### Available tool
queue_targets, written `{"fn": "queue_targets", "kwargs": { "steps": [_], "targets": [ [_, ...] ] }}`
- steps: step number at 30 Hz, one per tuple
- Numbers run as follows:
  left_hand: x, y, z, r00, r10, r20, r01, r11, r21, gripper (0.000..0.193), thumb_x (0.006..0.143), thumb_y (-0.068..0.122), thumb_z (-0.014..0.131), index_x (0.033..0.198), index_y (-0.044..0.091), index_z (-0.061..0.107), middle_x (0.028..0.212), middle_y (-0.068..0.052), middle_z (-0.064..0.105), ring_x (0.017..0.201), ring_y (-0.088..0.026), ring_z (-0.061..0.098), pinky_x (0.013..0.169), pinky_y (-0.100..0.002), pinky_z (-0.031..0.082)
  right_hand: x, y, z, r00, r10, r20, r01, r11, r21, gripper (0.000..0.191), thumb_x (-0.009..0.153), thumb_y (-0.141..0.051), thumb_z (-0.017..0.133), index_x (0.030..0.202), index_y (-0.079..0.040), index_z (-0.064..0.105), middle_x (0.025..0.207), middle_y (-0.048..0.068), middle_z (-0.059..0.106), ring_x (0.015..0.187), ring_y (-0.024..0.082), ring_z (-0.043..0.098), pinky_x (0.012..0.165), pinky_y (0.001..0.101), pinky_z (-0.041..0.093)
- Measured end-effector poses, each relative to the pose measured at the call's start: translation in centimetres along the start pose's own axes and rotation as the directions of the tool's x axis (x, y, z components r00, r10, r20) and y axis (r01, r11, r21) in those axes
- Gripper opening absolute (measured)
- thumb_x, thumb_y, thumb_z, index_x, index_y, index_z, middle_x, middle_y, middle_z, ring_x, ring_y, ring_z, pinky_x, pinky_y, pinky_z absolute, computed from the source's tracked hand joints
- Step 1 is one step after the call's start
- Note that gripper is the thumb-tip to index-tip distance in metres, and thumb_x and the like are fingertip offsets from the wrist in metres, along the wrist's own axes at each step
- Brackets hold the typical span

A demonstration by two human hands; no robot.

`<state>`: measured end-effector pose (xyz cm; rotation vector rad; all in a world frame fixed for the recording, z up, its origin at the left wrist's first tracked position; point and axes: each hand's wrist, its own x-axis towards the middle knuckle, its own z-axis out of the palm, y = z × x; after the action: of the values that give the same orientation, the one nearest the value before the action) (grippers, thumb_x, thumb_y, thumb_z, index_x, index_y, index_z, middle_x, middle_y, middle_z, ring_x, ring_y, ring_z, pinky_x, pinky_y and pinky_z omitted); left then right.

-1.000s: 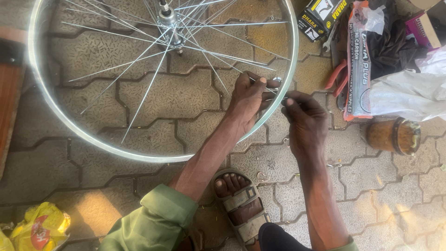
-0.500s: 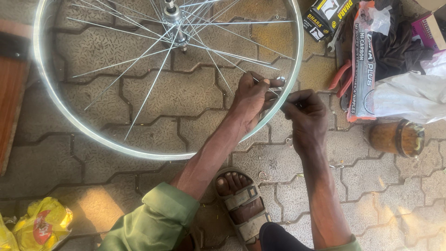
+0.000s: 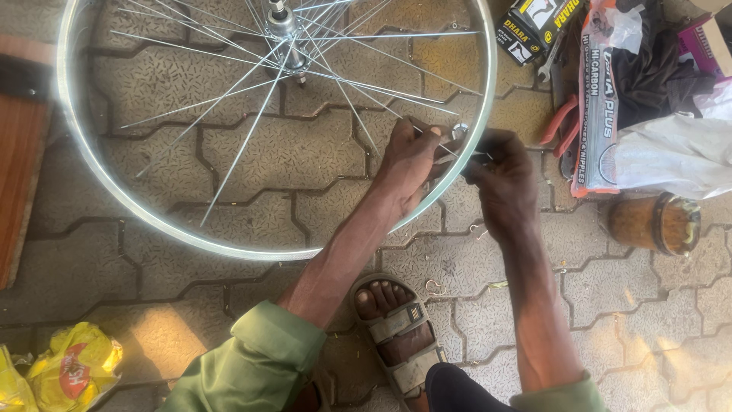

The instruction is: The person installs spokes into a bicycle wheel rim, threading each spoke through the rim and tightening the nipple by hand. The person works methodically around the wheel, repeating the same threading and tightening steps for multiple spokes.

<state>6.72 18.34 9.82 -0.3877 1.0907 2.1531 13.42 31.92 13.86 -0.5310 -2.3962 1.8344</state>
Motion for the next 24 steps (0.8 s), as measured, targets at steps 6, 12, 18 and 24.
{"fn": "queue_targets", "kwargs": {
  "steps": [6,12,18,24],
  "targets": [
    [-0.8,0.2,-0.3,0.996,0.090,-0.004,-0.081,0.907,0.413,0.033,0.110,0.023,0.058,0.106,-0.009,0.056,0.093,-0.026,0.063,0.083,-0.032,0.076,0.059,-0.035,0.064,0.4,1.9,-0.6,0.995,-0.074,0.074,0.059,0.982,0.181,0.021,0.090,0.010,0.069,0.100,-0.009,0.068,0.092,0.003,0.069,0.080,0.011,0.063,0.073,0.0248,0.057],
    [-1.4,-1.1,0.0,0.707,0.700,0.098,-0.452,0.341,0.825,0.038,0.099,0.019,0.062,0.127,-0.001,0.043,0.111,-0.016,0.049,0.073,-0.018,0.058,0.044,-0.028,0.058,0.7,2.5,-1.1,0.968,-0.240,0.078,0.240,0.971,0.017,0.015,0.093,0.006,0.071,0.101,-0.007,0.069,0.092,0.004,0.069,0.077,0.010,0.062,0.070,0.0248,0.058],
    [1.6,1.5,-2.3,0.766,0.330,0.551,-0.640,0.472,0.607,0.017,0.103,0.010,0.052,0.119,0.006,0.046,0.103,-0.012,0.056,0.094,-0.024,0.062,0.083,-0.041,0.061,0.9,1.7,-0.6,0.965,-0.246,0.091,0.240,0.968,0.074,0.013,0.096,0.000,0.074,0.108,-0.004,0.070,0.098,0.008,0.074,0.085,0.014,0.072,0.082,0.0296,0.067],
    [3.3,1.9,-2.9,0.671,0.240,0.701,-0.696,0.531,0.484,0.025,0.101,0.008,0.046,0.125,0.003,0.041,0.112,-0.015,0.056,0.109,-0.030,0.062,0.102,-0.047,0.057,0.5,1.2,0.0,0.967,-0.233,0.102,0.218,0.966,0.138,0.014,0.096,0.002,0.073,0.109,-0.002,0.069,0.102,0.010,0.075,0.091,0.017,0.075,0.088,0.0331,0.068]
  ]
}}
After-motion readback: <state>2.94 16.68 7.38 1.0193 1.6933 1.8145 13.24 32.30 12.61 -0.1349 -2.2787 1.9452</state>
